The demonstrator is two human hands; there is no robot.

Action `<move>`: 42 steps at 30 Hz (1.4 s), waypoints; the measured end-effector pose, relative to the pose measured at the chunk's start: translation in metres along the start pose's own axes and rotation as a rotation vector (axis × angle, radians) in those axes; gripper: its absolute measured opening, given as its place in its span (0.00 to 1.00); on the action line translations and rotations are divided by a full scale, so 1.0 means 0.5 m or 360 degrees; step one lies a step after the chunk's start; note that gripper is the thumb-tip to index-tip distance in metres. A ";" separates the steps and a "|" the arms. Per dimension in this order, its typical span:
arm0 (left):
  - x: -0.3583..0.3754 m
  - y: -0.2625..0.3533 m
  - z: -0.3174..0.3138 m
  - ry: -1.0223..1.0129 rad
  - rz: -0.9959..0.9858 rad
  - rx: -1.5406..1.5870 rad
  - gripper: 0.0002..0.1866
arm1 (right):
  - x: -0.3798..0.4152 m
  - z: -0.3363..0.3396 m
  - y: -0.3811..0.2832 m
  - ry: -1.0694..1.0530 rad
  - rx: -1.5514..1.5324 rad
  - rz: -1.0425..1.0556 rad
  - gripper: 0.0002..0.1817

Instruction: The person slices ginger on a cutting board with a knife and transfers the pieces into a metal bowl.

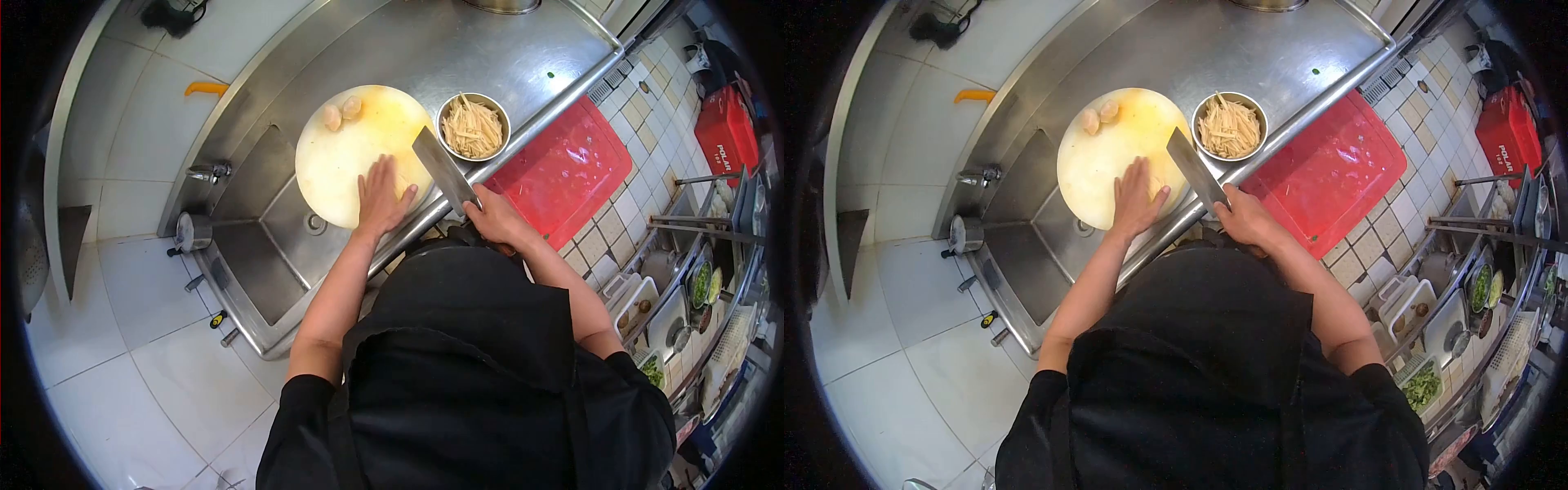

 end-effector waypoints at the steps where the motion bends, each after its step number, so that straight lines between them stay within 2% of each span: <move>1: 0.000 -0.013 0.016 0.0074 0.0106 0.0081 0.51 | 0.002 0.004 -0.007 -0.0001 0.0004 -0.0004 0.19; 2: -0.003 -0.020 0.027 0.0069 0.0105 0.0085 0.51 | 0.004 0.006 -0.011 -0.0033 0.0048 -0.0048 0.20; 4: -0.004 -0.037 0.031 -0.0096 0.0118 0.0117 0.62 | 0.011 0.002 -0.013 -0.0075 0.0100 -0.0096 0.20; 7: 0.006 -0.033 0.036 -0.0128 0.0156 0.0068 0.66 | 0.007 0.000 -0.011 -0.0025 0.0073 -0.0097 0.21; 13: 0.008 -0.032 0.010 0.0026 0.0169 0.0071 0.61 | 0.006 -0.007 -0.001 0.0027 0.0096 -0.0028 0.20; 17: 0.009 -0.040 0.002 -0.0003 0.0154 0.0113 0.59 | 0.014 -0.008 -0.019 0.0042 0.0195 -0.0057 0.16; 19: 0.021 -0.023 0.043 0.0189 0.0052 0.0129 0.48 | 0.022 -0.002 -0.039 0.0059 0.0264 -0.0037 0.15; 20: 0.021 -0.023 0.056 0.0199 0.0060 0.0144 0.48 | 0.025 0.003 -0.053 0.0079 0.0297 -0.0002 0.14; 22: 0.019 -0.023 0.076 0.0229 0.0018 0.0321 0.32 | 0.027 0.012 -0.076 0.0089 0.0347 0.0029 0.14; 23: 0.012 -0.027 0.069 0.0234 0.0027 0.0339 0.32 | 0.025 0.013 -0.086 0.0063 0.0394 0.0027 0.14; 25: 0.001 -0.020 0.061 0.0362 -0.0117 0.0317 0.22 | 0.021 0.012 -0.103 0.0023 0.0460 0.0029 0.14; 28: -0.006 -0.014 0.031 0.0298 -0.0128 0.0211 0.20 | 0.010 0.019 -0.128 0.0042 0.0569 0.0073 0.14; 35: -0.003 -0.024 0.028 0.0270 -0.0213 0.0305 0.18 | 0.004 0.022 -0.156 0.0016 0.0676 0.0063 0.13; 37: 0.016 -0.011 0.060 0.0488 -0.0352 0.0241 0.17 | 0.002 0.015 -0.162 0.0006 0.0704 0.0070 0.13; 41: 0.044 -0.032 0.102 0.0545 -0.0125 0.0525 0.15 | -0.016 0.001 -0.200 -0.0031 0.0802 0.0155 0.13; 42: 0.040 -0.033 0.087 0.0419 -0.0117 0.0530 0.14 | -0.025 -0.007 -0.212 -0.0070 0.0852 0.0178 0.12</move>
Point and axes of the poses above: each hand's wrist, its own x-axis away from the middle knuckle, its own z-axis out of the back of the hand, y = z × x, the point moved 9 cm from there along -x, towards the middle knuckle, and after that the axes turned 5 degrees about z, right-handed, at the moved point
